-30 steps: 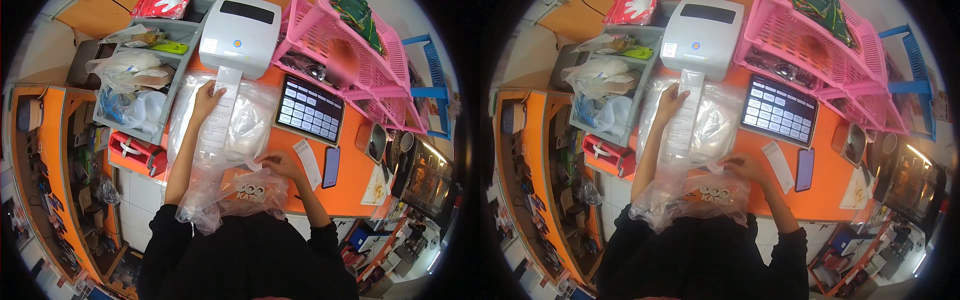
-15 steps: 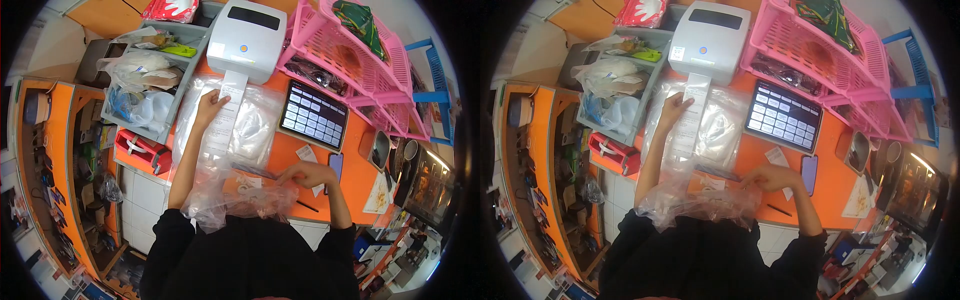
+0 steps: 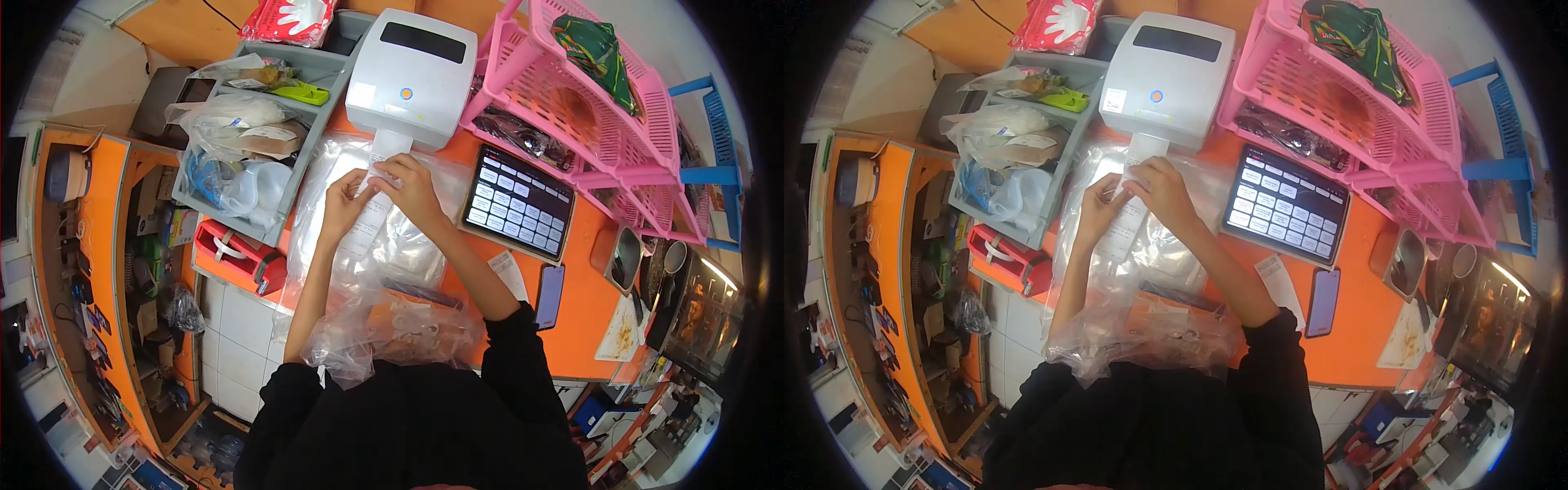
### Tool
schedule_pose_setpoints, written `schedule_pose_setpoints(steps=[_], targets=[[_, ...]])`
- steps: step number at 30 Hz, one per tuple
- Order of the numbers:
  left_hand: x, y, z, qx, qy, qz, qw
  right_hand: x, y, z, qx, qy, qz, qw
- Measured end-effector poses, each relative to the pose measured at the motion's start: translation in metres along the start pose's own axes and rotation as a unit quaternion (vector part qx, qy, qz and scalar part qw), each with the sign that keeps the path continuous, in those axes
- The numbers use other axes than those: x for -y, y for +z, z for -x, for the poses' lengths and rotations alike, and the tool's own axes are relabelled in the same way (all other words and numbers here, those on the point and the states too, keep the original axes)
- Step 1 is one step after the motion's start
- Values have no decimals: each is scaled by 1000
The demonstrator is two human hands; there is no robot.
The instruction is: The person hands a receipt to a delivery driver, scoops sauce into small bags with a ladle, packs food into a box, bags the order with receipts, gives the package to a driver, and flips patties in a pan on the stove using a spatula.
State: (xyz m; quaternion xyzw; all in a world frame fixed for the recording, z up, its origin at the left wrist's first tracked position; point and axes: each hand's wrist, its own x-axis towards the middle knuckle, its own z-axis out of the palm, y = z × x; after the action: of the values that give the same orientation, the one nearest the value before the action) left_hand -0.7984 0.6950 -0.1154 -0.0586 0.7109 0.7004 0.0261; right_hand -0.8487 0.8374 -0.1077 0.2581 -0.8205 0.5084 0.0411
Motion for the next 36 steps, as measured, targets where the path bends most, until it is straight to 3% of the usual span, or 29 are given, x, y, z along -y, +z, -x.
schedule_pose_setpoints(steps=[5, 9, 12, 15, 16, 17, 18, 19, 20, 21, 23, 24, 25, 26, 27, 28, 29, 31, 32, 35, 36], targets=[[3, 7, -12, 11, 71, -37, 997, -4, -14, -8, 39, -40, 3, 998], [-4, 8, -9, 8, 57, -78, 995, -12, -21, -14, 56, -90, 3, 994], [-4, 4, -7, 15, 25, -80, 996, -13, -23, -13, 24, -52, 0, 998], [-22, -6, 3, 30, -15, -53, 998, -2, -40, -11, -142, 37, -19, 989], [-34, -15, 10, 5, 22, -160, 987, -2, -52, -11, -188, 36, -46, 980], [-40, -23, 18, -34, 56, -171, 983, 13, -68, -5, -225, 59, -45, 972], [-46, -30, 28, -73, 92, -181, 977, 54, -91, 2, -218, 101, -247, 939], [-62, -38, 41, -108, 97, -165, 976, 85, -109, 13, -241, 120, -235, 934], [-81, -45, 60, -142, 103, -148, 973, 116, -126, 30, -212, 86, -281, 932], [-92, -55, 83, -204, 136, -159, 956, 129, -142, 64, -194, 54, -171, 965], [-138, -43, 138, -318, 202, -104, 920, 164, -144, 103, -35, 28, -462, 886], [-143, -43, 168, -307, 265, -84, 910, 170, -142, 119, 44, 31, -399, 916], [-154, -38, 188, -155, 402, -32, 902, 175, -142, 134, 146, 142, -338, 919], [-168, -30, 201, 3, 522, 21, 853, 181, -132, 141, 198, 199, -271, 921], [-184, -17, 200, 169, 554, 9, 815, 173, -121, 155, 189, 272, -294, 897], [-183, 4, 219, 175, 483, -57, 856, 159, -108, 172, 180, 343, -315, 867], [-189, 7, 221, 259, 424, -234, 836, 144, -100, 186, 149, 338, -347, 862], [-165, 23, 235, 256, 218, -365, 868, 118, -91, 203, 86, 325, -409, 848], [-147, 28, 240, 248, 109, -421, 866, 116, -89, 205, 80, 317, -353, 877], [-106, 29, 249, 109, 277, -457, 838, 120, -82, 205, 94, 279, -191, 936], [-101, 30, 256, 101, 302, -528, 787, 123, -79, 206, 124, 262, -143, 946]])
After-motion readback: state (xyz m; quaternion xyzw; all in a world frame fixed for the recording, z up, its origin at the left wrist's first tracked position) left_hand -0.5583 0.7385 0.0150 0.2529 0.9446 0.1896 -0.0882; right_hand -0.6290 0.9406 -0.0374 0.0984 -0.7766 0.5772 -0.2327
